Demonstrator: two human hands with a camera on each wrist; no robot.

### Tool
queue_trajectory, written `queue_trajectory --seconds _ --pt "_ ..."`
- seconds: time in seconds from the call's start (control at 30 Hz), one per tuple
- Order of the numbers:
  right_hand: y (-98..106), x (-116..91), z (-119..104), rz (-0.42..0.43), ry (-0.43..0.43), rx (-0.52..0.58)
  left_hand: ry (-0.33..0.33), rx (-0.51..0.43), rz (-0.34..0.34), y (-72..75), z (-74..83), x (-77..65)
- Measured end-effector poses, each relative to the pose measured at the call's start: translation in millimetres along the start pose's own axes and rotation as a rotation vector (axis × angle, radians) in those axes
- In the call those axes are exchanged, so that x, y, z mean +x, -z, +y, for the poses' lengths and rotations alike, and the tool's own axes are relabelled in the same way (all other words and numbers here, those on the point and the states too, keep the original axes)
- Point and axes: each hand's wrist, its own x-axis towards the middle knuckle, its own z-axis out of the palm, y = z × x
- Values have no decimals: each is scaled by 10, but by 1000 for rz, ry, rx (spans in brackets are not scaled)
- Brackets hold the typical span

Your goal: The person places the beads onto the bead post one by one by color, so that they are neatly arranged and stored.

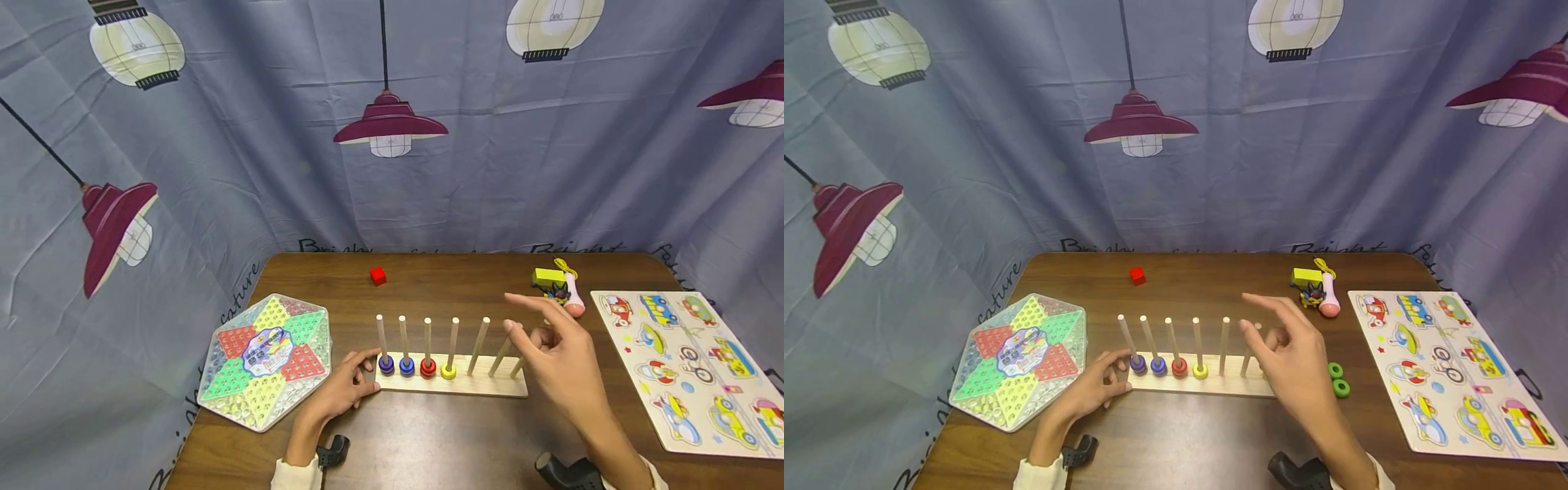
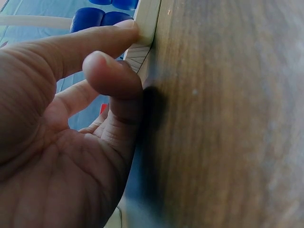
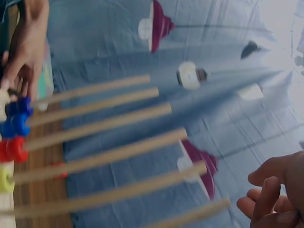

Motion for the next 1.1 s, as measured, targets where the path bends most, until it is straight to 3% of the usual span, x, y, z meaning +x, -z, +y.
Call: queue_trajectory --seconds 0.2,0.4,0.53,0.7,0.83,1.1 --pt "251 -140 132 73 -124 -18 -5 6 9 -14 63 -17" --pt "392 -445 617 160 -346 -163 12 -2 0 -5 8 9" --pt "410 -735 988 144 -543 -253 10 -14 -3 4 16 -1" --pt "355 -982 1221 103 -721 -273 13 -20 -4 7 -2 1" --pt "314 -1112 1327 106 -779 -291 12 -21 -5 3 -13 -1" --pt "235 -1268 1478 90 -801 -307 7 -9 -5 5 -17 3"
